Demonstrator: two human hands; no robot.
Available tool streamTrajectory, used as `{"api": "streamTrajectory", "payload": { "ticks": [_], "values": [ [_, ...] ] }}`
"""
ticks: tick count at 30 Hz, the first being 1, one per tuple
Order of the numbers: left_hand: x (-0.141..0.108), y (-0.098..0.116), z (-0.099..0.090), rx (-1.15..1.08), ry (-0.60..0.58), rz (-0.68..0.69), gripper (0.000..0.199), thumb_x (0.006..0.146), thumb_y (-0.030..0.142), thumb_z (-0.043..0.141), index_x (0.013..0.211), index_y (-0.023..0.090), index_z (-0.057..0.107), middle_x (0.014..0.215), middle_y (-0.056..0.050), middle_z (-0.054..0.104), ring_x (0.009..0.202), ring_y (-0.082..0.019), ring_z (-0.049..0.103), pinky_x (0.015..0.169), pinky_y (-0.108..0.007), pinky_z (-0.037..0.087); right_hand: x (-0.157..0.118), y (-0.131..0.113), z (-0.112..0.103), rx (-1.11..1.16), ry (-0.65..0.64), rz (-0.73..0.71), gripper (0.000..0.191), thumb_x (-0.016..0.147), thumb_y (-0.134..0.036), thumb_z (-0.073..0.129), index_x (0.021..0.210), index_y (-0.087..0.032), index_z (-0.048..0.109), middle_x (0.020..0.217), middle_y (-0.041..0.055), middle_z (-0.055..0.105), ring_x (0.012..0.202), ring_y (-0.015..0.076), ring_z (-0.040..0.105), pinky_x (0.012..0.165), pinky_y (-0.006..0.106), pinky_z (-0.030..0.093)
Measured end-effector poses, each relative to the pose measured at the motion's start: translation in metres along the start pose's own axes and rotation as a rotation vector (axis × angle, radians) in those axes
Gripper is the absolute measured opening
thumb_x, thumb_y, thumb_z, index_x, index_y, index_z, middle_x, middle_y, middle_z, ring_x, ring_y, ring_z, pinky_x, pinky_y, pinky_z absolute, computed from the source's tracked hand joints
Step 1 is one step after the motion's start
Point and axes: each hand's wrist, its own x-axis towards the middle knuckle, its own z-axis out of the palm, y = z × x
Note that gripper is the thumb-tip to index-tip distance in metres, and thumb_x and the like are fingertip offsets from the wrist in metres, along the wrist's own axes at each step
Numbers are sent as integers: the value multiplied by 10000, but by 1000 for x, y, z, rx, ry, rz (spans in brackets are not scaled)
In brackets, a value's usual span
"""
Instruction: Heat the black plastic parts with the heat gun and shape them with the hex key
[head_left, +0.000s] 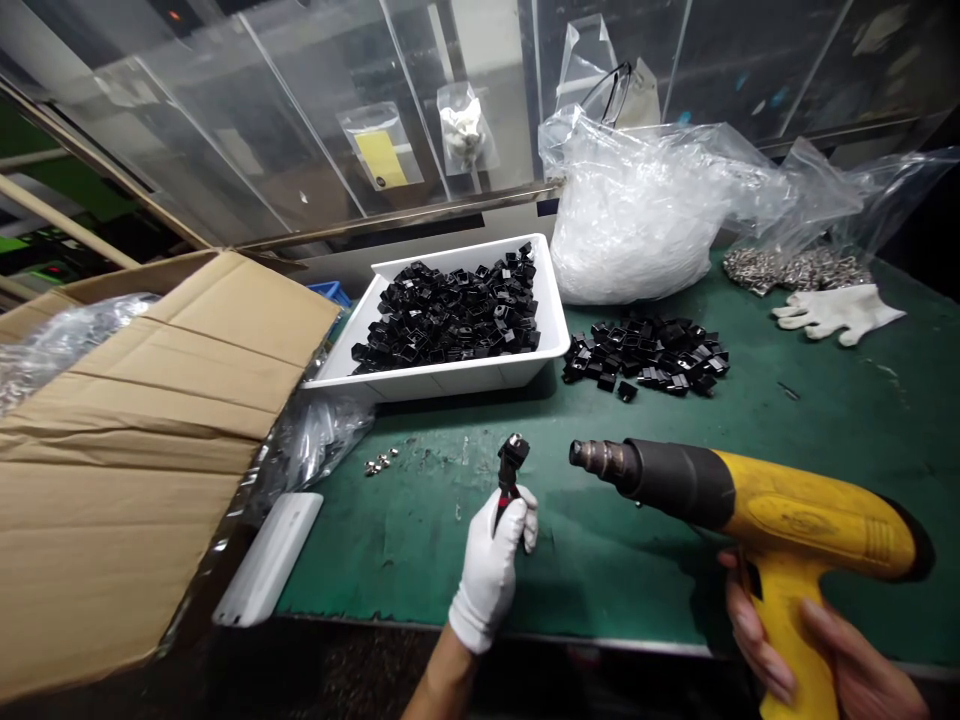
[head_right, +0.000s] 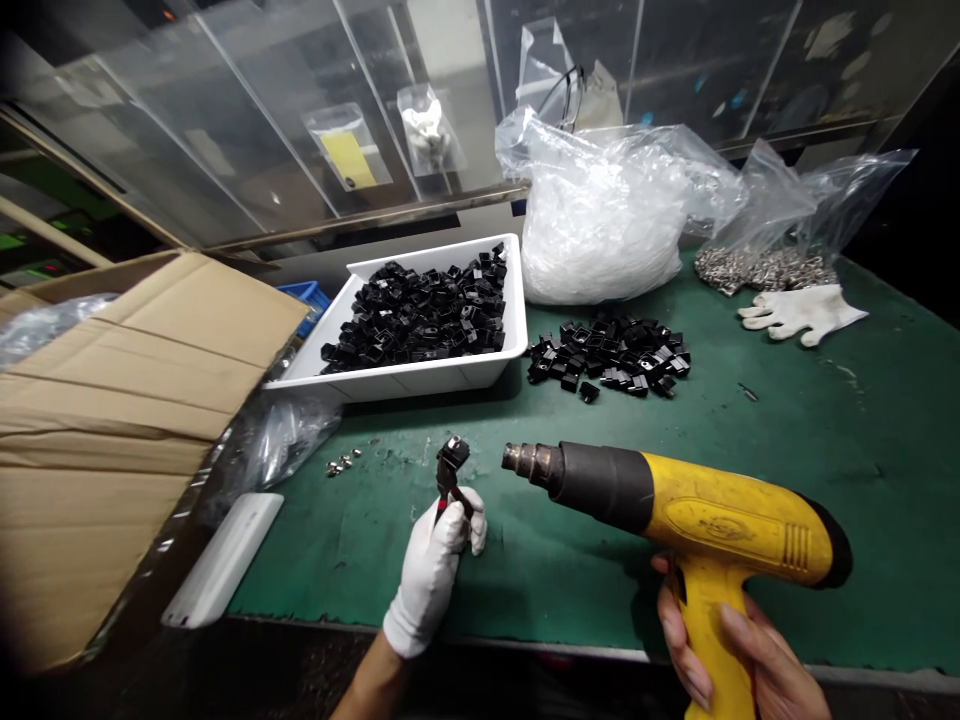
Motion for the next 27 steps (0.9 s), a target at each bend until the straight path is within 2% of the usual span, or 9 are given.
{"api": "streamTrajectory", "payload": {
  "ticks": [3,6,13,17,22,27],
  "values": [
    [-7,-3,17,325,227,163,225,951,424,550,956,200,569,779,-7,548,703,-161,504,718,-294,420,0,-1,3,23,17,-8,397,901,-462,608,1240,-260,653,835,99,682,552,185,582,521,316,500],
    [-4,-5,27,531,348,247,171,891,370,604,923,223,522,748,9,516,666,-172,485,684,-300,402,1,-2,12,34,18,-32,393,890,-450,639,1221,-241,671,822,90,687,527,163,576,498,288,479],
    [5,-14,32,766,413,327,202,833,350,659,871,237,496,750,-2,532,665,-190,530,683,-311,430,-2,-6,33,40,47,-54,406,870,-442,698,1205,-214,682,799,73,694,505,125,581,481,232,467],
    [6,-18,33,893,413,374,183,861,349,626,875,236,483,792,-20,543,697,-202,551,700,-321,455,-1,-8,32,26,18,-48,410,867,-444,703,1203,-210,684,793,71,698,492,115,570,474,229,459],
    [7,-18,32,918,447,379,206,876,361,615,870,244,445,747,1,511,659,-194,541,674,-316,460,1,-7,23,8,-49,-30,413,891,-450,677,1227,-210,672,818,83,708,509,127,595,485,243,475],
    [7,-19,32,934,450,400,192,873,354,618,882,232,470,775,-11,535,671,-190,555,675,-313,472,0,-7,26,20,-5,-38,423,884,-451,687,1224,-199,671,803,73,702,493,115,568,469,233,448]
  ]
}}
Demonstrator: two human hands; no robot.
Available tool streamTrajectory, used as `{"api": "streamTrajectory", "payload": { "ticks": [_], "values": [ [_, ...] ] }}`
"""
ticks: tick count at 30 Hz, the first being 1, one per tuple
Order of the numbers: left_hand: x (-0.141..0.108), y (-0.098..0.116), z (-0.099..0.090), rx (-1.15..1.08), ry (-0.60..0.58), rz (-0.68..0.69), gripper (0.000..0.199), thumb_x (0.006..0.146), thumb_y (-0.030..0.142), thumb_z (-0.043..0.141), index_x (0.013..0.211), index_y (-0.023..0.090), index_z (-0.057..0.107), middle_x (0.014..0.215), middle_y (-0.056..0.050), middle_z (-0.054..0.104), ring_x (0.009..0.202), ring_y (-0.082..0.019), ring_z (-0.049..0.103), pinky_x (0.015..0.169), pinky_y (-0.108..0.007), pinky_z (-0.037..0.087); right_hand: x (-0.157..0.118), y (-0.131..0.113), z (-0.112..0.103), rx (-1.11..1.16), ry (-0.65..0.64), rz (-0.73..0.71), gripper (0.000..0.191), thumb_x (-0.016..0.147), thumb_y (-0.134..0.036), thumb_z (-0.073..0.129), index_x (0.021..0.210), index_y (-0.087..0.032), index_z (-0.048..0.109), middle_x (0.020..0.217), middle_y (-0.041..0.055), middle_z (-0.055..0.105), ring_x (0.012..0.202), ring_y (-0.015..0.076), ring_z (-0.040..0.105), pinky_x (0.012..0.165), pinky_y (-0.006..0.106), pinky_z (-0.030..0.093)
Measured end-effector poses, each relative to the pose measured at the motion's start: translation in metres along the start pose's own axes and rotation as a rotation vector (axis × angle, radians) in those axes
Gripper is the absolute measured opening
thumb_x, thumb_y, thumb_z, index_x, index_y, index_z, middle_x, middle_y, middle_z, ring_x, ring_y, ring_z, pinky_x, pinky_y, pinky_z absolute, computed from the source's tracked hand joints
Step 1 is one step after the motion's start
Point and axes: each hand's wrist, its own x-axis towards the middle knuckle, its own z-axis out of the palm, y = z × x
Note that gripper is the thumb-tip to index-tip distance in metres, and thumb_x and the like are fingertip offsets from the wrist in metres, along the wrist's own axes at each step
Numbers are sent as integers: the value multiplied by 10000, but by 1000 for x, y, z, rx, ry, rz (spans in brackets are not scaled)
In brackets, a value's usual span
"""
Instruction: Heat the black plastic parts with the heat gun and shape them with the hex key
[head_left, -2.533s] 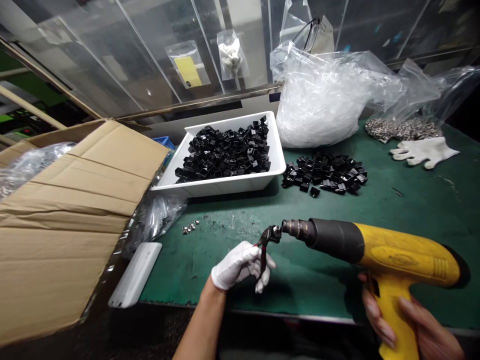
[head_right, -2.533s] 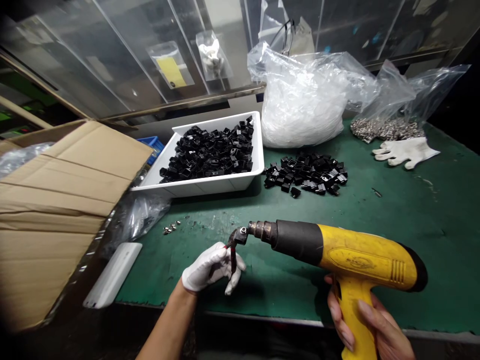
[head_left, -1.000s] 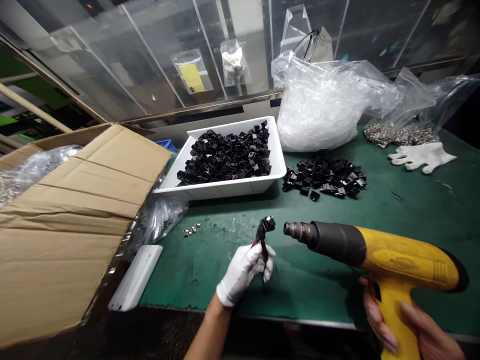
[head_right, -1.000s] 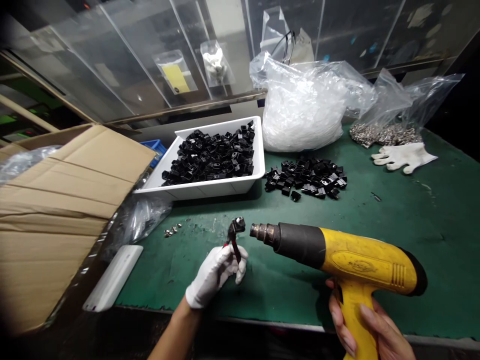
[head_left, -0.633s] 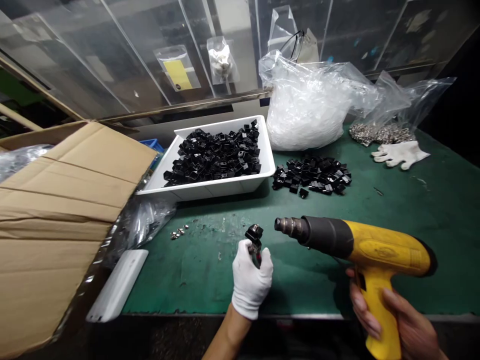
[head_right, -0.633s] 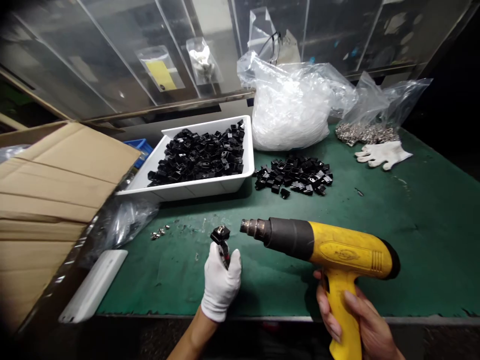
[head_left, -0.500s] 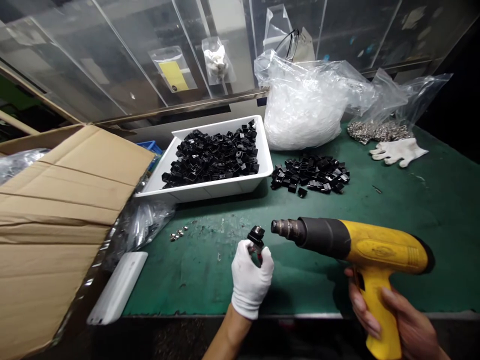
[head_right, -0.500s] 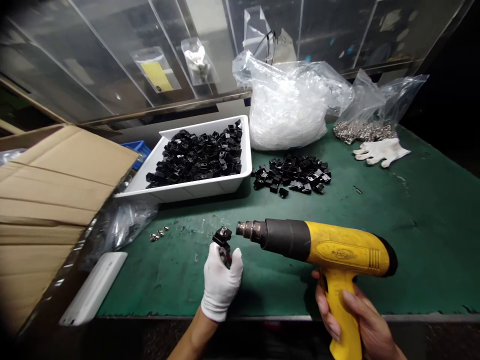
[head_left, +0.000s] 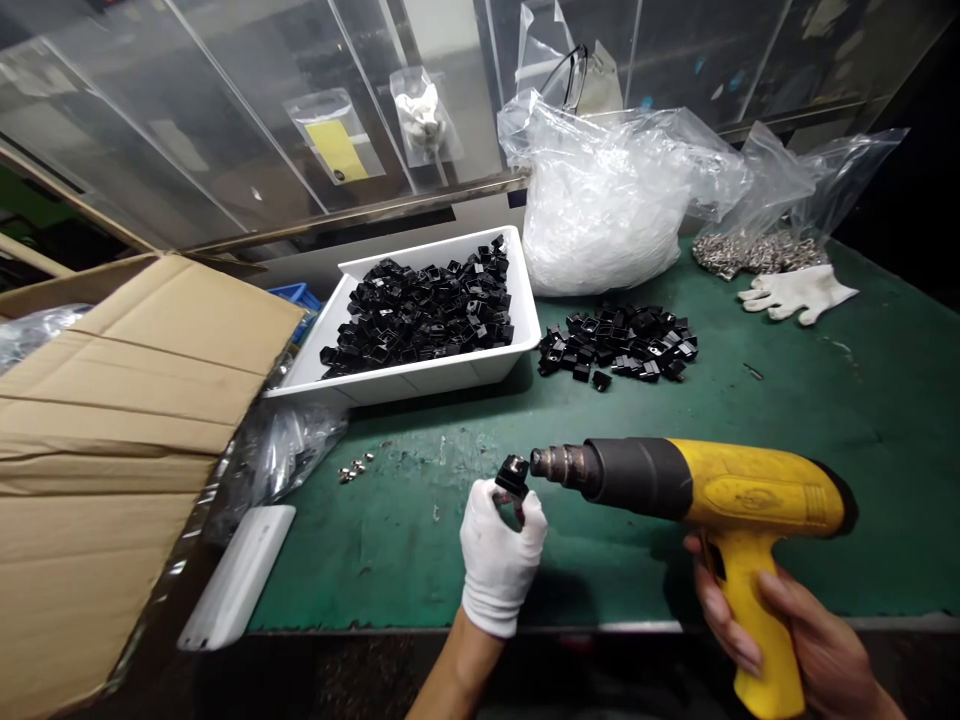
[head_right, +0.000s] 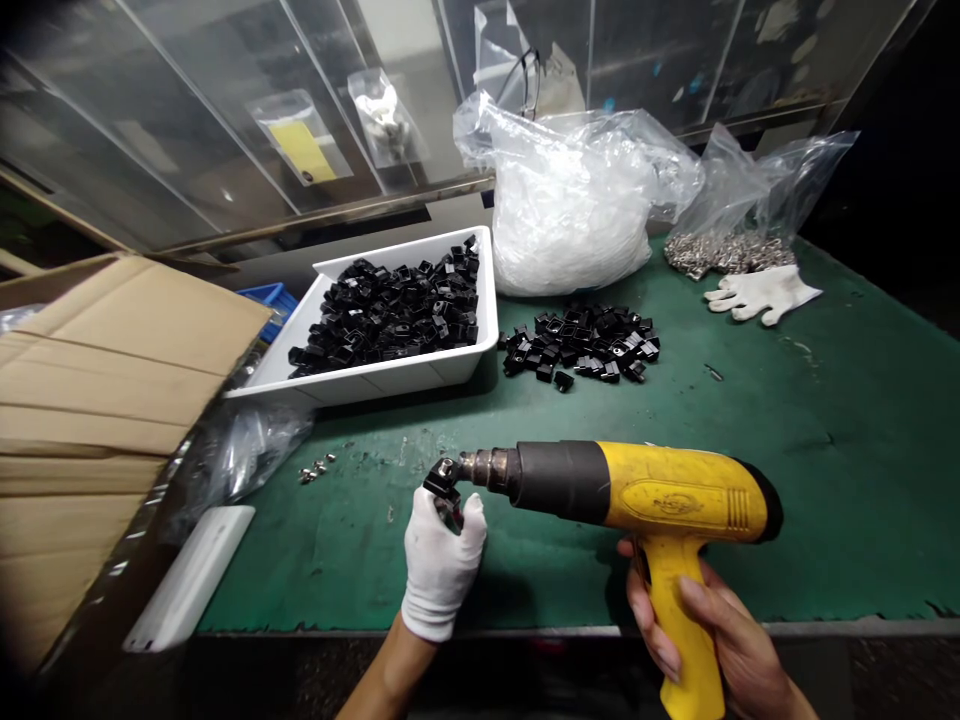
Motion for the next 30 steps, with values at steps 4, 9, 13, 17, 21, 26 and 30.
{"api": "streamTrajectory", "payload": {
  "ticks": [4,9,13,17,21,26,30],
  "values": [
    [-1,-2,2,3,28,18,188,868,353,612,883,228,472,763,2,526,655,-180,552,659,-305,483,0,-1,4,5,7,13,429,869,-453,711,1211,-194,681,797,72,707,490,112,571,472,230,453],
    [-1,-4,2,15,46,35,191,866,355,608,892,222,473,762,6,525,652,-179,554,650,-307,492,1,-1,4,12,-8,14,421,878,-452,704,1214,-201,681,802,71,712,493,108,576,469,219,453],
    [1,-1,1,18,46,57,173,875,355,589,889,219,484,772,-2,531,657,-180,556,639,-308,493,1,-1,3,4,-18,16,422,880,-455,703,1213,-197,675,808,73,713,501,108,582,473,218,460],
    [1,0,1,27,46,65,169,876,357,585,875,220,484,767,-1,523,655,-180,552,633,-309,490,1,-1,3,5,-23,15,424,889,-448,693,1227,-194,664,812,73,714,504,107,584,477,218,464],
    [0,-1,1,25,42,57,178,874,357,592,874,224,474,762,4,522,647,-177,549,631,-306,487,1,-1,4,6,-17,14,426,884,-451,698,1217,-187,668,813,74,714,502,106,585,475,219,462],
    [0,-1,1,27,44,56,181,871,357,592,871,226,468,750,9,517,633,-174,543,618,-302,480,1,-2,4,10,-13,24,432,880,-456,704,1218,-189,668,806,72,715,499,107,586,471,219,457],
    [2,-1,2,25,44,53,178,872,361,589,876,224,476,756,4,528,639,-176,548,625,-305,484,2,-2,4,6,-18,29,427,884,-459,700,1219,-196,664,806,69,713,501,103,583,475,214,457]
  ]
}}
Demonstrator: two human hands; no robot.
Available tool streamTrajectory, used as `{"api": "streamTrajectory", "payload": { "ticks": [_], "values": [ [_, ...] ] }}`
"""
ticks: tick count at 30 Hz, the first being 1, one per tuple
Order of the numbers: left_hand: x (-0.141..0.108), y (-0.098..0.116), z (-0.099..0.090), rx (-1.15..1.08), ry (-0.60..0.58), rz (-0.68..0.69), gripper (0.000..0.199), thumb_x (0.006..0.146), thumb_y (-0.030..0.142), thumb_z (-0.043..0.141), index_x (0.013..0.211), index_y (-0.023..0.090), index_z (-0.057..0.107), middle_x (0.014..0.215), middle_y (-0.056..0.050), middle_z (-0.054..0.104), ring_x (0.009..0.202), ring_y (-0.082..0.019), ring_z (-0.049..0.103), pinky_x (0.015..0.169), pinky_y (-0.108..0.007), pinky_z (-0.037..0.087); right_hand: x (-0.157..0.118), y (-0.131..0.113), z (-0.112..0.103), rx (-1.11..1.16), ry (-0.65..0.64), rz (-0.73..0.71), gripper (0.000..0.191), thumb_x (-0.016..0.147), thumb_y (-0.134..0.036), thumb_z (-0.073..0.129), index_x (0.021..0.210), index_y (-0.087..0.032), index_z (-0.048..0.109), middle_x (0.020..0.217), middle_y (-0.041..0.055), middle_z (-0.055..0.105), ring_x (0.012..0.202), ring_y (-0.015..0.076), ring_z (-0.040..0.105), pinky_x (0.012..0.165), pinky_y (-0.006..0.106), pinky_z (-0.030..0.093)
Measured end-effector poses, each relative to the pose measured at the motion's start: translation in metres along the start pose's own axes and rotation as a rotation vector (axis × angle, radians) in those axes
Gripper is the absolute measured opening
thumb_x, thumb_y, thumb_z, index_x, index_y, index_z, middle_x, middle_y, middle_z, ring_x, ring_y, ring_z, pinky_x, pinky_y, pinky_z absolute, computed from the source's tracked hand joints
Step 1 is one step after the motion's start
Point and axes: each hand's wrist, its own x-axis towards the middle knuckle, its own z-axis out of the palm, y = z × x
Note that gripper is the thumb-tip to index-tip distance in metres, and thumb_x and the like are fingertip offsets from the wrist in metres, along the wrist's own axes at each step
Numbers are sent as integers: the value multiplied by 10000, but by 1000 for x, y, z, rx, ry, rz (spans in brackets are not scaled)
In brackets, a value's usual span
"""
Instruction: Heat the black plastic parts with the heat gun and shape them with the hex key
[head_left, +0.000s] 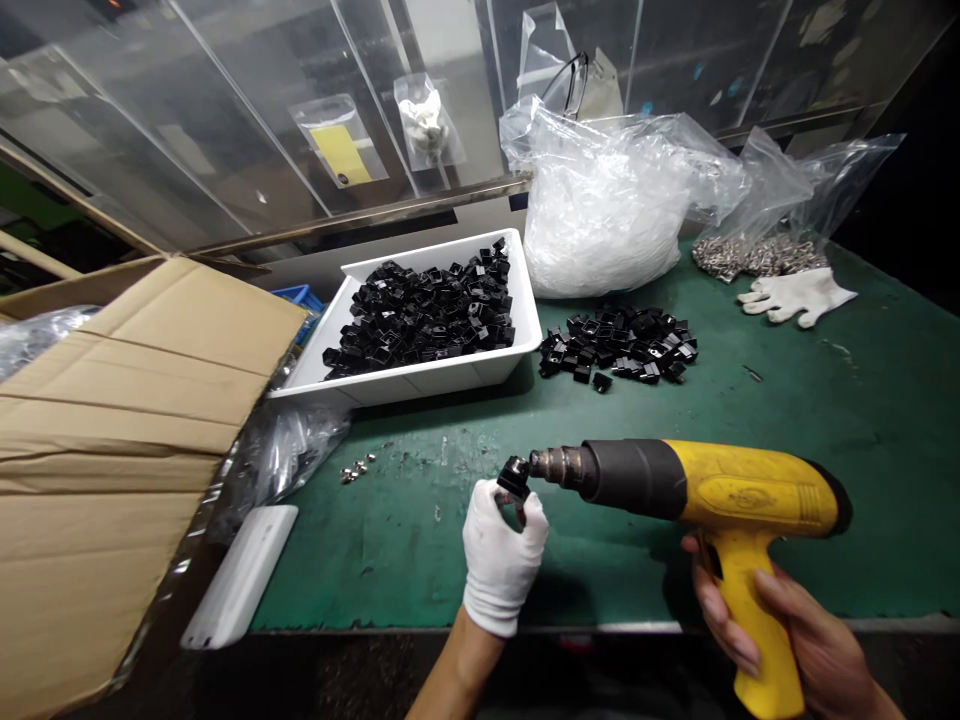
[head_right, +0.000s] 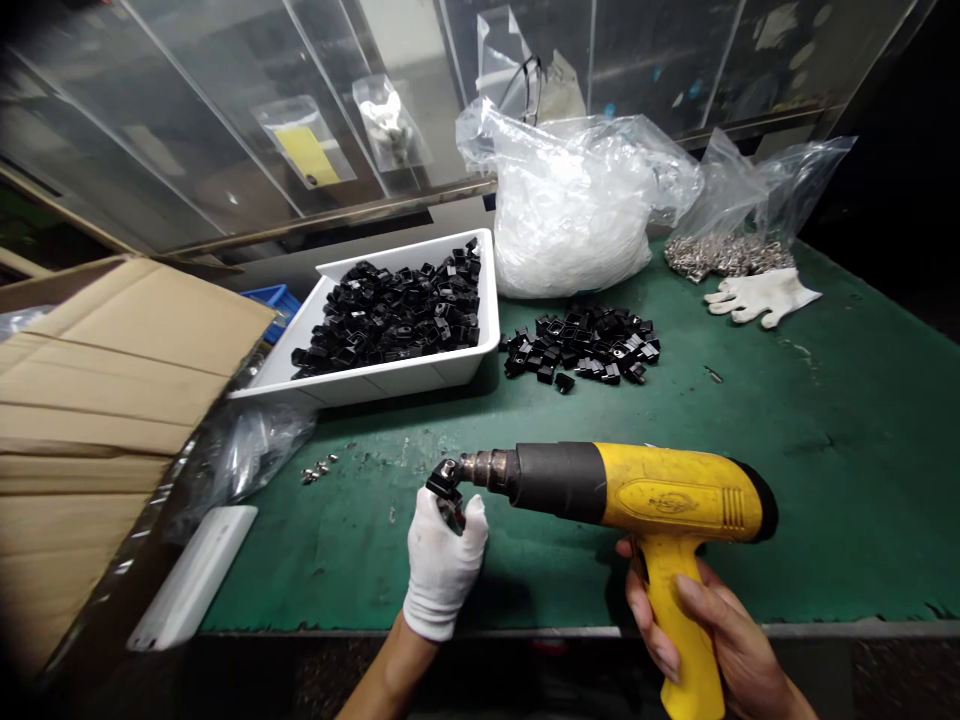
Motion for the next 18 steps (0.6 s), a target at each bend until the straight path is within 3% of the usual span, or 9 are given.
{"api": "streamTrajectory", "payload": {
  "ticks": [11,15,18],
  "values": [
    [0,-1,0,5,-41,-50,198,880,403,564,855,233,465,748,-1,552,658,-188,582,655,-313,498,5,4,-6,8,-16,-42,407,913,-426,669,1238,-181,659,847,91,729,513,112,607,474,216,478],
    [8,-4,-1,-29,-110,-177,321,864,539,566,916,231,496,747,0,576,642,-201,594,640,-320,492,14,13,-5,12,-65,-152,400,905,-435,673,1197,-161,684,815,91,742,472,105,596,435,198,470],
    [15,-9,0,-5,-126,-255,398,802,594,590,951,231,524,784,-20,611,670,-233,612,636,-336,479,9,4,-1,41,-63,-282,457,900,-502,628,1191,-154,685,800,80,724,449,103,571,406,195,446]
  ]
}}
